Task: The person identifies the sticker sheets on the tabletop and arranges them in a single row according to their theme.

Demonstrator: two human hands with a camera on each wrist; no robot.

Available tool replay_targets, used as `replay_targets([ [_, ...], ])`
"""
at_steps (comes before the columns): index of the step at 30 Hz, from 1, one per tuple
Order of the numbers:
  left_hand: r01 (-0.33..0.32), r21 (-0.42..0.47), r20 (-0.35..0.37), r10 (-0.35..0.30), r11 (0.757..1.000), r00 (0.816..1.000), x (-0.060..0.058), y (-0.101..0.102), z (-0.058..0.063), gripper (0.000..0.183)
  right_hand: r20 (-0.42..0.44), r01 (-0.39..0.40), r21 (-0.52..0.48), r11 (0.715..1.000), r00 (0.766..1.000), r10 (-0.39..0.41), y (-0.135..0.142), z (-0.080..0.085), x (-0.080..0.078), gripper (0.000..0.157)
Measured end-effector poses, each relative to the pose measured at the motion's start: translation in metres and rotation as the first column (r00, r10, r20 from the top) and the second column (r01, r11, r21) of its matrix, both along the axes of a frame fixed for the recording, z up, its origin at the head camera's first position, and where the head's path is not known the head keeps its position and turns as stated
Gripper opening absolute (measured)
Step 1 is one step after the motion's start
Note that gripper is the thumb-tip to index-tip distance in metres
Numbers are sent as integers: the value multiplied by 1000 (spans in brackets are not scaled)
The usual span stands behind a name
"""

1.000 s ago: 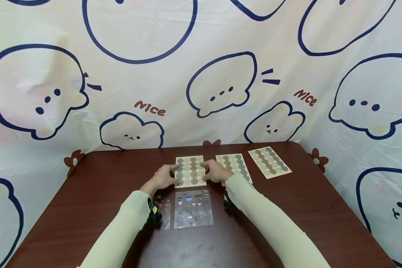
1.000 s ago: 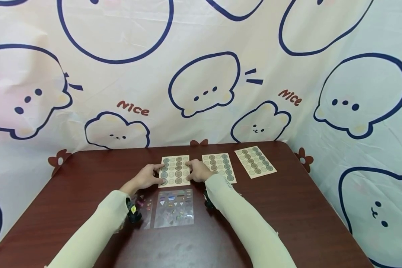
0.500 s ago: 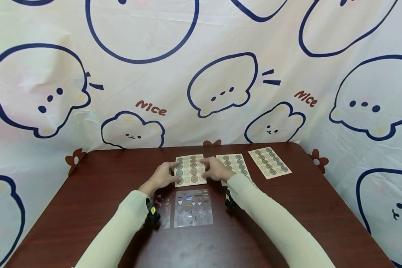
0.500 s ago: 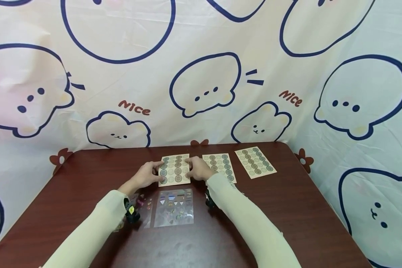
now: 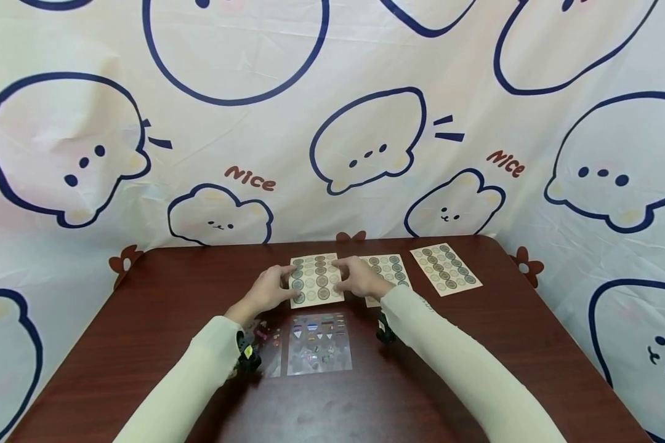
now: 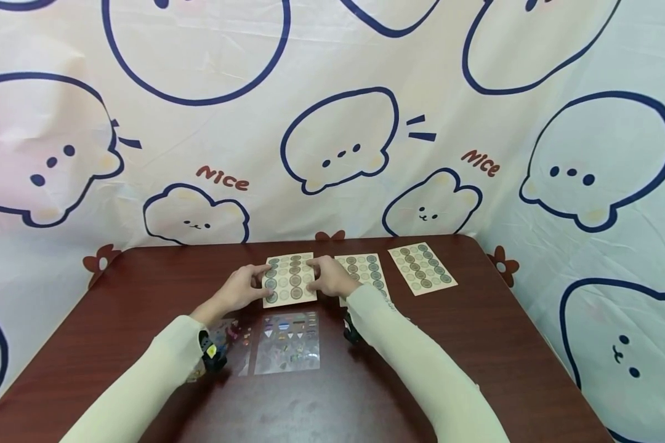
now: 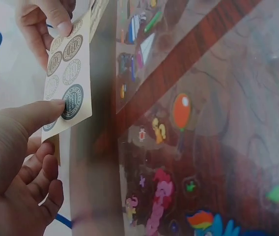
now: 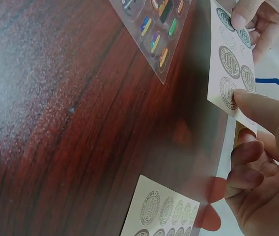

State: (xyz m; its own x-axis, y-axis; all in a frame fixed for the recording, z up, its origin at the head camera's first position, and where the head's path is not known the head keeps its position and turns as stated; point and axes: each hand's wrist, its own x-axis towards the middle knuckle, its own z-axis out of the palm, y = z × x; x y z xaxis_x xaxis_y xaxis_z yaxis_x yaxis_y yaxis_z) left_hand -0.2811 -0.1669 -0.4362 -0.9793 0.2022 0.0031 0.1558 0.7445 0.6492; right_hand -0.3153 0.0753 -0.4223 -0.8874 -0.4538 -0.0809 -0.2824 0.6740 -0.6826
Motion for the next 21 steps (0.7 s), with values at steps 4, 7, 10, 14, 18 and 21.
replay_targets([
  [4,-5,-11,-12,5,1000,1000,2,-1,1,65,-18,-14,-7,1000,1000,14,0,2,3,66],
  [7,-5,-11,-14,4,1000,1000,4,-2,3,65,-29,-18,-14,1000,999,17,1,3,5,66],
  [10,-1,-8,-14,1,1000,1000,7,-1,5,65,-36,-20,-15,1000,999,19,2,4,7,65],
  [14,3,-9,-23,-4,1000,1000,9,0,8,65,-53,-26,-14,1000,998,25,4,6,9,65],
  [18,10,-20,-26,-11,1000,1000,12,1,11,65,-74,-29,-3,1000,997,28,6,7,11,65],
  [21,11,-33,-20,-11,999,1000,14,1,14,66,-76,-31,5,1000,997,31,8,9,12,65],
])
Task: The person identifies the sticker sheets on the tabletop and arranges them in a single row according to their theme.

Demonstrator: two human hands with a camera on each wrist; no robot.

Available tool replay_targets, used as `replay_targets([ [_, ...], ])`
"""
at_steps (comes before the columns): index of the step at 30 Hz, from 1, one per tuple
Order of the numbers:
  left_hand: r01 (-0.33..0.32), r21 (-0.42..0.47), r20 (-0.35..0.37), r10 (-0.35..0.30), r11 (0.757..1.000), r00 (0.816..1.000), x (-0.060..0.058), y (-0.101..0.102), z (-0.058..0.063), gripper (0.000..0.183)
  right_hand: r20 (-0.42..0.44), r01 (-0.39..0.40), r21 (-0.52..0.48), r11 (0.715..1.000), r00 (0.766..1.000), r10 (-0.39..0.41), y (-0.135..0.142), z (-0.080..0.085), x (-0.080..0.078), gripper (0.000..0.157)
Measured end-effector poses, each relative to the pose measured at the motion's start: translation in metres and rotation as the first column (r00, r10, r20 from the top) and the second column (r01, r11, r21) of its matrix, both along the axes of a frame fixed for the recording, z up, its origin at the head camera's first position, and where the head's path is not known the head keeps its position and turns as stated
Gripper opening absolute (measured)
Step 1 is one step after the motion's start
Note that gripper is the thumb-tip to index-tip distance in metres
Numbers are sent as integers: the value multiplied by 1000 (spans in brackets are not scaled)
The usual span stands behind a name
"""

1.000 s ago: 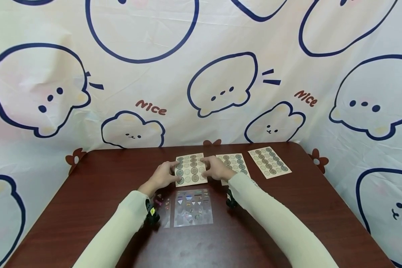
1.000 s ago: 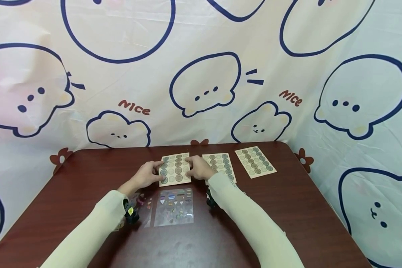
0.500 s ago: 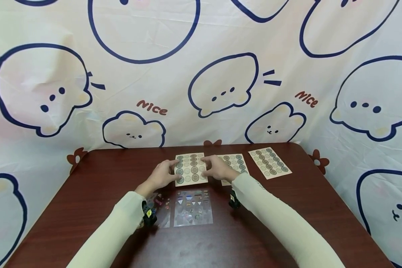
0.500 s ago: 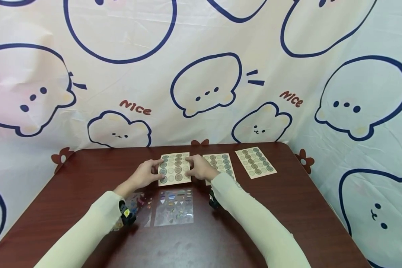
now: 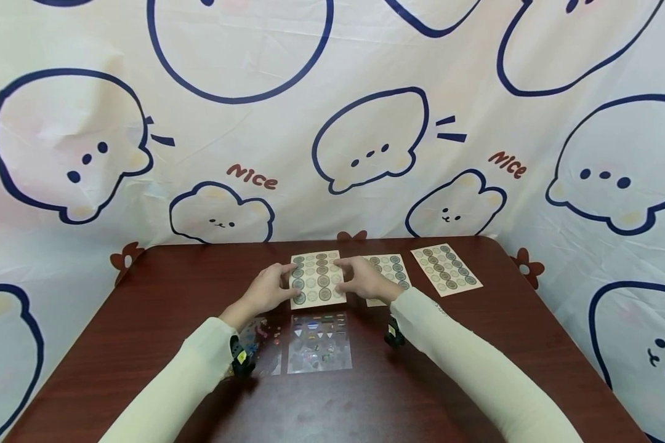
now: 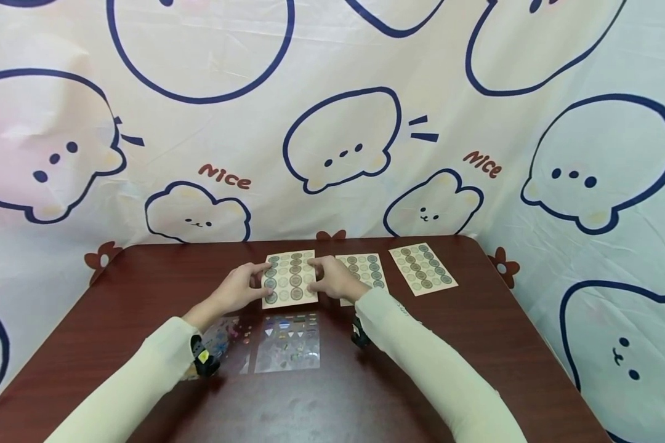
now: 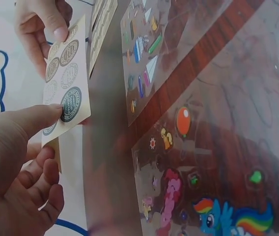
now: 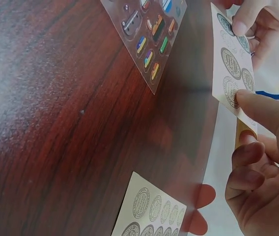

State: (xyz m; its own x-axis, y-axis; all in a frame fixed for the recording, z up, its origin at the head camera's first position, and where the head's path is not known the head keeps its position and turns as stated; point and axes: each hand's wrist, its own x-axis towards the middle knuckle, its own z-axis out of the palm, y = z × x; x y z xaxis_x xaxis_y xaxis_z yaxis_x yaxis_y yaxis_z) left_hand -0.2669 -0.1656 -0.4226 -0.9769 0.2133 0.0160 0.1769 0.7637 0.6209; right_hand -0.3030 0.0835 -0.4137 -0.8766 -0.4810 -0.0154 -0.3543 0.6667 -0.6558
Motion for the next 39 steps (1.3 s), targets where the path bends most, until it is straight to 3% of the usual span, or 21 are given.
replay_targets([
  [20,-18,-41,-14,18,999,1000,20,8,15,65,-45,-50,-5,999,998,50,11,7,14,60],
  [39,0,-34,-45,-2,999,999,37,17,25,62,-24,-73,-15,997,997,73,26,16,31,61],
])
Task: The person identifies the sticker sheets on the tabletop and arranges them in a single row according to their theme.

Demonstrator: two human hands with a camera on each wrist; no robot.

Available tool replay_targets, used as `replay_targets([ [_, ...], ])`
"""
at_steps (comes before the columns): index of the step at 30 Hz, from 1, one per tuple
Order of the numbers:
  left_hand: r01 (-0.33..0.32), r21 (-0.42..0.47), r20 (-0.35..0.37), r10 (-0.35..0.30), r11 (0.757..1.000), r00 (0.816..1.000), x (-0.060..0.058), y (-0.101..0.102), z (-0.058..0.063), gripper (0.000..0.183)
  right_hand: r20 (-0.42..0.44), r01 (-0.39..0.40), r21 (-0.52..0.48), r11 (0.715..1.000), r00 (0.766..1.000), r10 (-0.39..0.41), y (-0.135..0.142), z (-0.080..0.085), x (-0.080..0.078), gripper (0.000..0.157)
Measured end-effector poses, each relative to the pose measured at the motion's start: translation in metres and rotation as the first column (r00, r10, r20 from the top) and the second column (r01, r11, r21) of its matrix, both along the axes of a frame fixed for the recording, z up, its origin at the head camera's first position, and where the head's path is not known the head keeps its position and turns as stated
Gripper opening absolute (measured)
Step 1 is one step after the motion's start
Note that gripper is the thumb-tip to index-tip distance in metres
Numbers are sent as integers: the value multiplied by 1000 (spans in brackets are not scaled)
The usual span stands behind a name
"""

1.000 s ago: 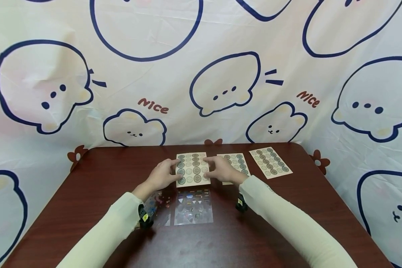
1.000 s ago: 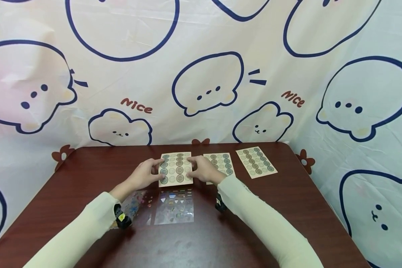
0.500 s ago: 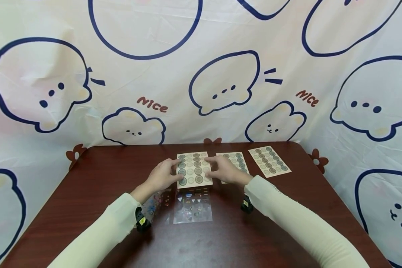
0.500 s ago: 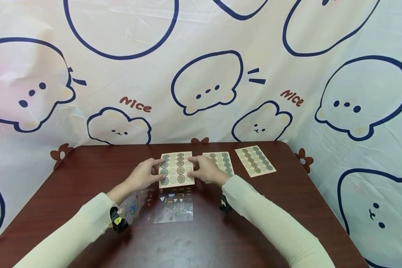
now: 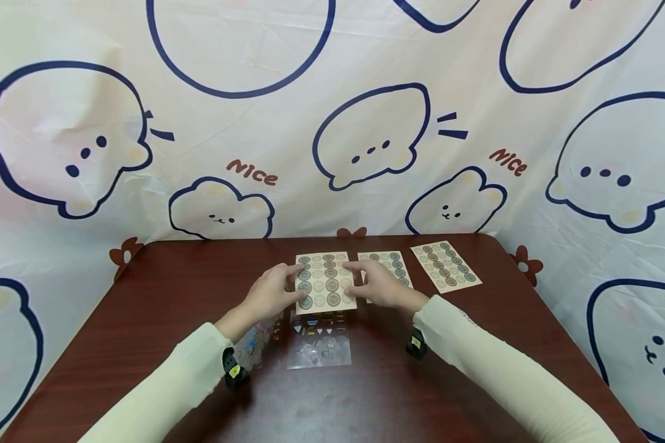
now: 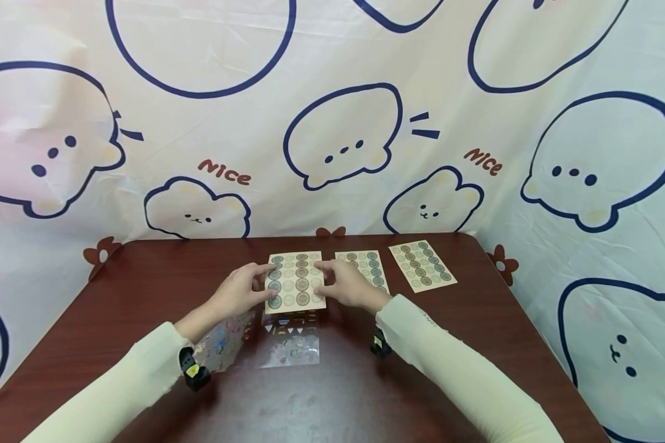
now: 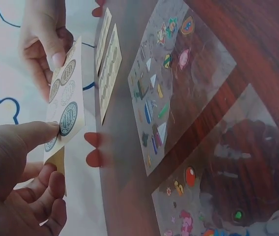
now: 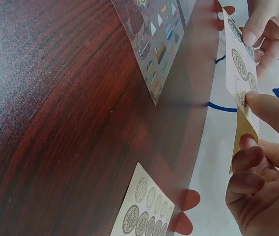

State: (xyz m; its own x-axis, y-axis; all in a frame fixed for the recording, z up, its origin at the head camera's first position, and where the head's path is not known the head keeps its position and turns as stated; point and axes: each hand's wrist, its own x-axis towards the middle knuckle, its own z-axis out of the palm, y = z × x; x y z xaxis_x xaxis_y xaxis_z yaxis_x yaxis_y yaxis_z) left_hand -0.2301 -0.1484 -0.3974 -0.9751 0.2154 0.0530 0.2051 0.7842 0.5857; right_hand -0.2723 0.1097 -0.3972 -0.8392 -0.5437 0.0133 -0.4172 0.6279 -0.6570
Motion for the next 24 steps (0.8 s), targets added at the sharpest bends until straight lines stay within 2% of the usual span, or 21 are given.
replay_targets([
  [6,6,9,-10,-6,1000,1000,4,3,3,60,-21,-14,-31,999,1000,13,6,-1,3,60],
  [12,23,26,-23,-22,999,999,8,7,0,59,-22,-15,-51,999,1000,14,13,-4,7,59],
  [24,40,62,-27,-38,997,999,18,15,-2,58,-79,-53,-73,996,996,47,26,-4,19,58],
])
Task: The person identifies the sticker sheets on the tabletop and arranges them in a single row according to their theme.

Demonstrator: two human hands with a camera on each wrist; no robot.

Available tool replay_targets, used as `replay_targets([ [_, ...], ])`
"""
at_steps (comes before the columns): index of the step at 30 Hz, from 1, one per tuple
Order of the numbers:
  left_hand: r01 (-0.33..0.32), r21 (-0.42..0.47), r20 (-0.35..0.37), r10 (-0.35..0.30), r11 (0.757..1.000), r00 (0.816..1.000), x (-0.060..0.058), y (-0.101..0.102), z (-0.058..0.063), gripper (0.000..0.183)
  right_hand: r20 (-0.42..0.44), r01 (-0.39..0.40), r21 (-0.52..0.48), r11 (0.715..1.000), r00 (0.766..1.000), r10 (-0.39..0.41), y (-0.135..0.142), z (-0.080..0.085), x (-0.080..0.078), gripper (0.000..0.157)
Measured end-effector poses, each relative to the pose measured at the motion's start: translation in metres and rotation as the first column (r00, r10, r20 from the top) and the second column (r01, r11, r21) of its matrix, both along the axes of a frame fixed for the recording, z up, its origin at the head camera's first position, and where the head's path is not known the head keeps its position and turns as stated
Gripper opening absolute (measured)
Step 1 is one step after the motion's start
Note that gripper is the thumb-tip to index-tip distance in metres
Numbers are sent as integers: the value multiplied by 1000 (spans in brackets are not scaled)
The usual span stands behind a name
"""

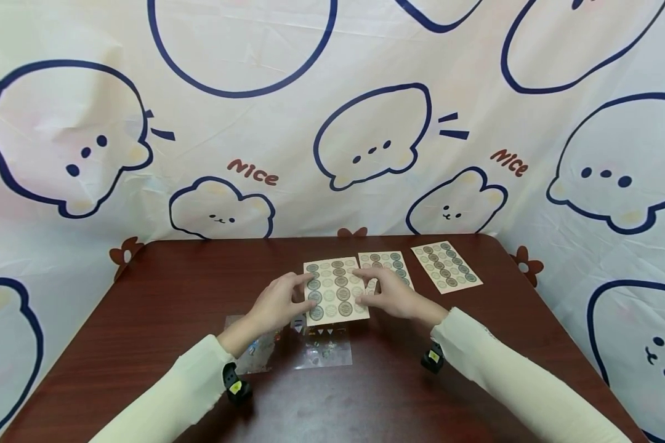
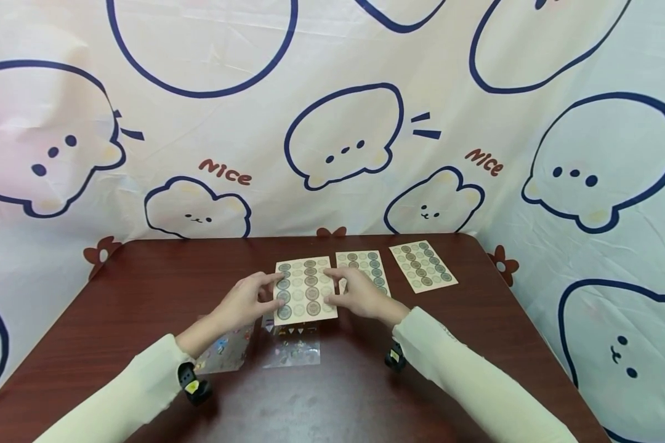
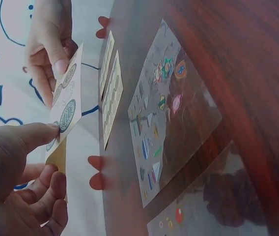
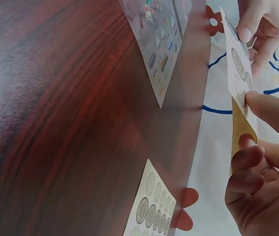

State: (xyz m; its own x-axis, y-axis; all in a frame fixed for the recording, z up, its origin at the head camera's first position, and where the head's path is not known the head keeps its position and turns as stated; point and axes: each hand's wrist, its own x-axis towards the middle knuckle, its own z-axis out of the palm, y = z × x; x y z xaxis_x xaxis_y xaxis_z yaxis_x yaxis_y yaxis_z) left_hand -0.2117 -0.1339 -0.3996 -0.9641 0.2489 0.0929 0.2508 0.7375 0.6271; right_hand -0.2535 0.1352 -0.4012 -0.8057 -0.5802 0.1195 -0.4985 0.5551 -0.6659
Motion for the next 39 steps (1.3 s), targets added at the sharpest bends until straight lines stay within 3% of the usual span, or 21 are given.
replay_targets([
  [11,-1,19,-4,1,1000,1000,10,10,-4,56,17,-31,-33,999,999,32,12,-4,9,57],
  [19,30,30,-31,-29,999,999,18,14,-5,55,63,-27,-38,999,998,30,20,-8,20,58],
  [25,49,26,-38,-48,998,998,23,18,-6,55,50,-37,-31,999,998,38,26,-10,24,59],
  [39,102,44,-51,-100,994,994,27,27,-10,53,53,-21,-8,1000,998,22,39,-13,34,59],
])
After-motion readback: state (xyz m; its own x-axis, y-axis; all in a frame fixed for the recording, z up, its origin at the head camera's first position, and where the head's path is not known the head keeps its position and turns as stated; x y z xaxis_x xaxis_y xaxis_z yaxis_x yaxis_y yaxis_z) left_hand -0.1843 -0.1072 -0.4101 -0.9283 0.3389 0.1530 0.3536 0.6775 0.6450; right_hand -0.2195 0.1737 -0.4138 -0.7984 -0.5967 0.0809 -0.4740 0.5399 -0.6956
